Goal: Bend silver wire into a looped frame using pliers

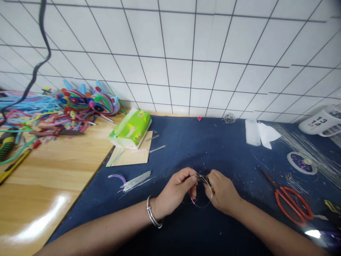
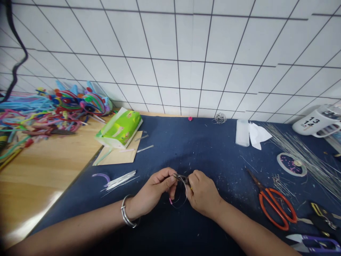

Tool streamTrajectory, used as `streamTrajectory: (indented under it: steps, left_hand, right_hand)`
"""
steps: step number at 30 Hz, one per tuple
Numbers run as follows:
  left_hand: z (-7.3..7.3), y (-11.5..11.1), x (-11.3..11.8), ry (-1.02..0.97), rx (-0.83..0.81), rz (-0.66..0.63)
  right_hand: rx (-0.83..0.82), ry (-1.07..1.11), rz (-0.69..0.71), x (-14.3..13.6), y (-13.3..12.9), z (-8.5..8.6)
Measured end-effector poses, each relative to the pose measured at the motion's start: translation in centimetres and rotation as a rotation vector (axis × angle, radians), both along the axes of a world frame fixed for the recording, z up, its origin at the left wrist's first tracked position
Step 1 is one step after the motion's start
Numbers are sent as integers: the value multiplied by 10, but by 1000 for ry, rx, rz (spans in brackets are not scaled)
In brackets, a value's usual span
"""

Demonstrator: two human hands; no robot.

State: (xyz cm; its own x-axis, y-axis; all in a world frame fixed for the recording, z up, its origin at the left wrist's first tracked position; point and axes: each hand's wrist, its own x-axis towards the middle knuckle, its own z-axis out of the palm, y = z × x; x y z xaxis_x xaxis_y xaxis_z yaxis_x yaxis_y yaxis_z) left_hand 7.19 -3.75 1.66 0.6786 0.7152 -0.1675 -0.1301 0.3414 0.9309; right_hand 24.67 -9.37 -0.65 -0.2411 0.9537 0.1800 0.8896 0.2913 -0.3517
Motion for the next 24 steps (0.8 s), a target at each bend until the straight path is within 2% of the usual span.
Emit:
streamTrajectory:
  steps: [8,24]
  left_hand:
    - [1,0,0,19,25,-7]
    - [3,2,-1,127,219,34]
  right_hand:
    - [-2,14,-7,1,0,-1]
    - [28,26,14,1,-1,-1]
